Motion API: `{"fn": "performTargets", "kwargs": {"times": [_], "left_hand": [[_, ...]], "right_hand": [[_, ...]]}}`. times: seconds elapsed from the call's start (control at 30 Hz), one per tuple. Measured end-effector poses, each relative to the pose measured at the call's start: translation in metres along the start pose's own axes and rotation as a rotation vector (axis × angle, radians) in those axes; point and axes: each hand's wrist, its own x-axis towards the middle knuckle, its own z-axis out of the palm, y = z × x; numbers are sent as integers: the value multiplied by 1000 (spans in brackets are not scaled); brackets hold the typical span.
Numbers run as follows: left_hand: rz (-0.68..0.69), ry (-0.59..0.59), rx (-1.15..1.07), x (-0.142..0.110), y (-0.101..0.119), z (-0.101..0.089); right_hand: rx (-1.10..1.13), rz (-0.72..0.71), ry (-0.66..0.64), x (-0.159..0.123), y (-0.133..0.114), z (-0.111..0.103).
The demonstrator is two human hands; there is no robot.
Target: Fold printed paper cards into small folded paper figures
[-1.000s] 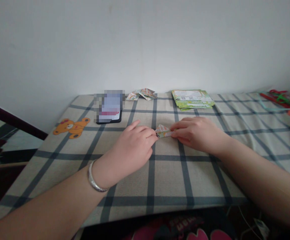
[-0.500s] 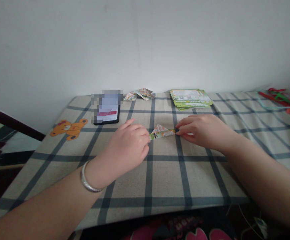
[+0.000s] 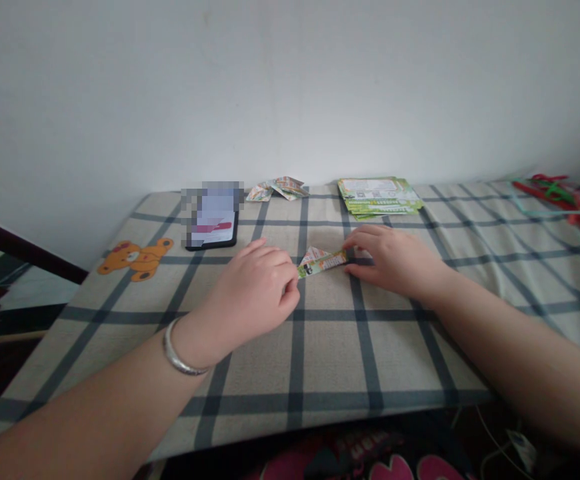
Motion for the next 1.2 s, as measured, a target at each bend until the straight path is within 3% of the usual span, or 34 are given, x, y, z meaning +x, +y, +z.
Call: {"fn": "performTargets", "kwargs": {"times": [0.1,0.33,0.77,1.2], "left_hand": [[11,7,9,0,0,2],[2,39,-25,1,-3,10],[-58,47,-146,-1,-4,16],[10,118,-272,-1,-8,21]], "right_hand": [[61,-74,46,3,-4,7],[130,-82,107,6,-13,14],[247,-185,74,9,-18,15],[252,-140,124,6,-21,15]]}}
